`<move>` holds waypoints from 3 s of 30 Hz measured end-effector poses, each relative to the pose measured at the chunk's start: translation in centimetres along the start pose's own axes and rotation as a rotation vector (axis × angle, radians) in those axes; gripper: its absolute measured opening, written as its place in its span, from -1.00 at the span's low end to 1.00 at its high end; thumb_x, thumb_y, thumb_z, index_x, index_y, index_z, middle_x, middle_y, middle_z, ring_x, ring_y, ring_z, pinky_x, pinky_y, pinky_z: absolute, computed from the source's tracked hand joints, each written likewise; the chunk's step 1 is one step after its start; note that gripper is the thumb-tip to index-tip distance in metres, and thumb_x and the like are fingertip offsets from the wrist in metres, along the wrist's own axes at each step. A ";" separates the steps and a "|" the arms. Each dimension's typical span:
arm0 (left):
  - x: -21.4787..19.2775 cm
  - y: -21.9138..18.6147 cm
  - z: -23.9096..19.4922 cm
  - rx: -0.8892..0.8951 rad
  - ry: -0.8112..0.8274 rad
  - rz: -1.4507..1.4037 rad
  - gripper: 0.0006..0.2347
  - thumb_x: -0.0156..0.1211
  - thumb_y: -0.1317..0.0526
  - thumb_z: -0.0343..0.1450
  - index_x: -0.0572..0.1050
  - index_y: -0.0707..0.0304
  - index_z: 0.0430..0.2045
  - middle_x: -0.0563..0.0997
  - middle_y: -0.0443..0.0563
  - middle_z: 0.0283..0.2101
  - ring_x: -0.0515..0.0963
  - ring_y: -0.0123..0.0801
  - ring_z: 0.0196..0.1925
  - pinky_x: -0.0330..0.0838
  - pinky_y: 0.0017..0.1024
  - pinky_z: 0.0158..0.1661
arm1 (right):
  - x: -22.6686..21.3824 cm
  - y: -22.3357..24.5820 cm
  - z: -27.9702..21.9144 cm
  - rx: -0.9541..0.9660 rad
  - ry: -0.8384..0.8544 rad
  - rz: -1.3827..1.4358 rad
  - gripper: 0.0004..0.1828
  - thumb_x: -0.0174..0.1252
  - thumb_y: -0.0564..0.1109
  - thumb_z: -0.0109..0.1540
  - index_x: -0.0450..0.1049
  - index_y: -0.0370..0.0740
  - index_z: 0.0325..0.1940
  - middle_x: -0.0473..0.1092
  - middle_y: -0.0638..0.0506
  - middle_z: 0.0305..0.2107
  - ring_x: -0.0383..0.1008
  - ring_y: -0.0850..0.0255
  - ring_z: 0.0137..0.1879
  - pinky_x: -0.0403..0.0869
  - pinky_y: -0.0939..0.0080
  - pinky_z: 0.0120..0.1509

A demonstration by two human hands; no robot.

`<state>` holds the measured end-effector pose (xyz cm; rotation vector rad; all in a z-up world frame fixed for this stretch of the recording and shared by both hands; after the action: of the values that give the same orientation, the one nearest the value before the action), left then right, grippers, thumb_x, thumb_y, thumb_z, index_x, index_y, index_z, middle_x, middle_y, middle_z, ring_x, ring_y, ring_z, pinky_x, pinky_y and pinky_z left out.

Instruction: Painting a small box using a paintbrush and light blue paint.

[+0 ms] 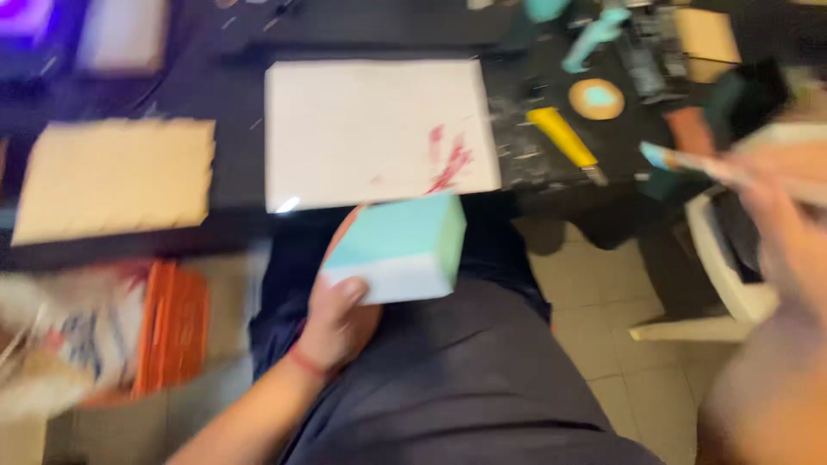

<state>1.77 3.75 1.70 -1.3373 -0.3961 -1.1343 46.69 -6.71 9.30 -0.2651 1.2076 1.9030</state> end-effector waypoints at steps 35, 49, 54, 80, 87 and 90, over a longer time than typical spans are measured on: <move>-1.4 -1.5 -2.4 -0.858 0.048 0.687 0.08 0.55 0.15 -0.03 -0.07 -0.02 0.41 0.41 -0.09 0.23 0.61 -0.44 -0.01 0.51 -0.45 -0.09 | 8.7 -6.4 16.7 0.057 0.163 -0.250 -0.96 0.25 -0.25 0.33 0.54 -0.16 -0.17 0.49 0.06 -0.34 0.43 0.29 -0.25 0.37 0.24 -0.19; -2.5 -0.8 -3.0 -0.558 -0.006 0.579 0.05 0.58 -0.03 -0.03 0.09 0.33 0.36 0.40 0.06 0.27 0.47 -0.33 0.21 0.31 -0.37 0.14 | 9.7 -6.8 16.7 0.212 0.232 -0.229 -0.93 0.19 -0.22 0.34 0.51 -0.07 -0.20 0.44 0.16 -0.41 0.33 0.38 -0.33 0.26 0.33 -0.26; -3.0 -0.5 -2.8 -0.503 -0.160 0.637 0.06 0.47 -0.14 -0.12 0.19 0.35 0.32 0.51 0.12 0.19 0.49 -0.28 0.17 0.29 -0.32 0.13 | 9.5 -6.0 16.9 0.153 0.249 -0.321 -0.96 0.21 -0.20 0.33 0.55 -0.09 -0.21 0.46 0.14 -0.42 0.33 0.32 -0.36 0.27 0.27 -0.30; 3.6 0.5 3.1 -0.229 -0.226 0.285 -0.39 0.40 0.16 0.11 0.36 0.43 0.03 0.56 0.13 0.01 0.54 -0.28 0.01 0.40 -0.37 0.03 | 6.0 7.6 -0.1 -0.369 -0.048 0.427 -0.65 0.02 0.17 0.26 0.16 0.12 -0.55 0.17 0.28 -0.63 0.25 0.36 -0.44 0.57 -0.07 0.09; 4.0 1.1 2.7 -0.208 -0.224 0.274 -0.44 0.37 0.24 0.15 0.35 0.40 0.04 0.55 0.09 0.00 0.54 -0.33 0.00 0.43 -0.43 -0.02 | 9.7 19.8 0.7 -0.972 0.384 -0.031 -0.89 0.12 -0.28 0.22 0.46 -0.29 -0.17 0.44 -0.22 -0.12 0.58 -0.16 0.00 0.66 0.00 0.07; 3.9 1.0 2.5 -0.187 -0.221 0.281 -0.42 0.39 0.21 0.14 0.34 0.38 0.04 0.54 0.08 0.02 0.53 -0.33 0.05 0.43 -0.41 0.04 | 10.9 19.6 1.1 -1.098 0.396 -0.037 -0.90 0.08 -0.32 0.24 0.47 -0.34 -0.18 0.44 -0.27 -0.16 0.57 -0.19 -0.03 0.64 0.02 0.04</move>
<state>5.19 4.22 4.88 -1.6340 -0.2548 -0.8072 25.63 -3.40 16.28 -1.2656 0.2359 2.3698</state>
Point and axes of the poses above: each hand's wrist, its own z-axis towards the middle knuckle, its own x-axis out of the palm, y = z × x, the point moved 3 cm from there along z, towards the middle knuckle
